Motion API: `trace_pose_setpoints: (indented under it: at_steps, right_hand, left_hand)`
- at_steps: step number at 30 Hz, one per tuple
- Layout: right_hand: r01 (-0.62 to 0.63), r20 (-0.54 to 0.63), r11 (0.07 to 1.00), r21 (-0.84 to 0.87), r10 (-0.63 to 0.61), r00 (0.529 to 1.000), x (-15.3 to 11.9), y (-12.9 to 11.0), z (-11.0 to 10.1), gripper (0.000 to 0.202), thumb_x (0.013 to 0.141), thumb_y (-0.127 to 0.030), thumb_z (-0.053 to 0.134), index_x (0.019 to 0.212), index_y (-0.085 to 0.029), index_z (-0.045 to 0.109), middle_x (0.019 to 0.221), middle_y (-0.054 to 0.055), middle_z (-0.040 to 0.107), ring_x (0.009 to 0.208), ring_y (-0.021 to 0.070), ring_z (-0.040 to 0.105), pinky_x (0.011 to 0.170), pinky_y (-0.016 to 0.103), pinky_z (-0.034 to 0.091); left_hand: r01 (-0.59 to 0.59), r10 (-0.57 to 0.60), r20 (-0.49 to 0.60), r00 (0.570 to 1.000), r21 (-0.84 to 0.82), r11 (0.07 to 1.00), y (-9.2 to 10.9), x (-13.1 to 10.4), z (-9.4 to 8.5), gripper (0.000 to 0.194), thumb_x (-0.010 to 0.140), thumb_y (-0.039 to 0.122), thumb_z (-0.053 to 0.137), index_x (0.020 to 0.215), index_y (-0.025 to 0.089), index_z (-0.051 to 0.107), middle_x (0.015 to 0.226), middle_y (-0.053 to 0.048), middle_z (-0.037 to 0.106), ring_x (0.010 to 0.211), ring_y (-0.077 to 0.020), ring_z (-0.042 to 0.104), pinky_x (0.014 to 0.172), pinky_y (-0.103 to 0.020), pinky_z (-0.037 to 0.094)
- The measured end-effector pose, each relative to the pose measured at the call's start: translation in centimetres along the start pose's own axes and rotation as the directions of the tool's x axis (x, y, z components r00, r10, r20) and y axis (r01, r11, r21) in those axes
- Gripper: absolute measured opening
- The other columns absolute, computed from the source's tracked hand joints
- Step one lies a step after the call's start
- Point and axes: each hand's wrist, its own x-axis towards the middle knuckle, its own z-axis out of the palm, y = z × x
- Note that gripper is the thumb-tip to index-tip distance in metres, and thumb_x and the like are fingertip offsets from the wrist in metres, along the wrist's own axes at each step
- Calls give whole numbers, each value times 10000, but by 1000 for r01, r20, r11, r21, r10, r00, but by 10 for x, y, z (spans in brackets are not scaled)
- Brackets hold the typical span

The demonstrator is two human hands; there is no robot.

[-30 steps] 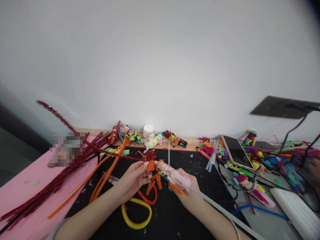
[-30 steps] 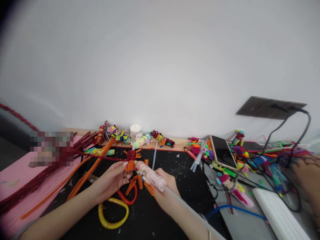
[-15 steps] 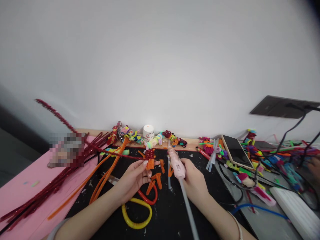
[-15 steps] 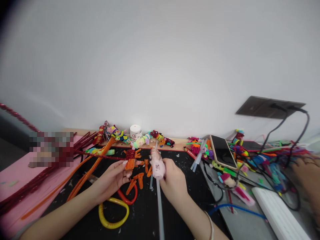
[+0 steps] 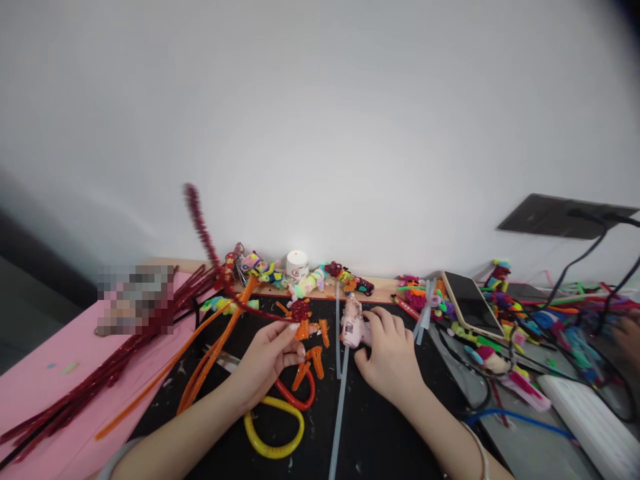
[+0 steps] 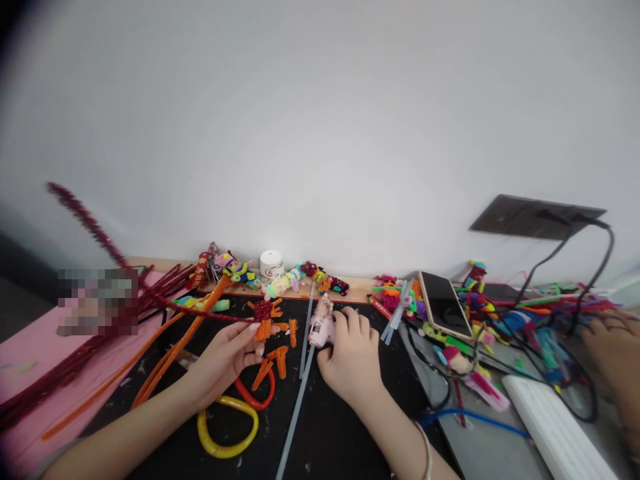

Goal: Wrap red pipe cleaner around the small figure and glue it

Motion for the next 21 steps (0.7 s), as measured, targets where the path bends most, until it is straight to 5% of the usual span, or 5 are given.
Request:
trace_pose_setpoints:
  at_steps: [8, 11, 15, 21]
  right_hand:
    - [351, -262, 843, 407, -260, 929, -11, -8, -4, 484, 745, -214, 583, 1205, -196, 432, 1106, 126, 533, 1008, 296, 507, 829, 436, 408]
    - [365, -245, 751, 551, -273, 930, -18, -20, -3, 472, 759, -215, 631, 1192, -215, 444, 1035, 97, 567, 924, 257, 544, 771, 379, 447]
    - [378, -297, 685, 623, -240, 924, -21, -32, -6, 127, 801, -137, 563, 895, -220, 543, 758, 14, 575, 693, 182, 546, 643, 307, 427]
    - [214, -254, 707, 674, -51, 966, -18, -32, -5, 138, 774, -103, 496, 694, -211, 467, 621, -28, 475, 572, 143, 454, 523, 256, 353]
  left_hand:
    - [-54, 33, 65, 997, 360, 931, -4, -1, 7, 273, 727, 354, 694, 852, 119, 637, 691, -19, 641, 582, -127, 598, 603, -269, 523]
    - [-144, 82, 143, 986, 504, 852, -8, -3, 10, 231, 773, 345, 641, 800, 117, 619, 660, -9, 607, 599, -141, 593, 598, -265, 505]
    - [-210, 123, 187, 975, 578, 788, -12, -4, 12, 209, 806, 330, 597, 781, 122, 595, 627, 3, 569, 596, -149, 587, 587, -266, 496]
    - [-162, 57, 223, 973, 489, 857, -8, -5, 6, 215, 808, 328, 603, 870, 122, 617, 698, -7, 591, 624, -150, 608, 622, -280, 514]
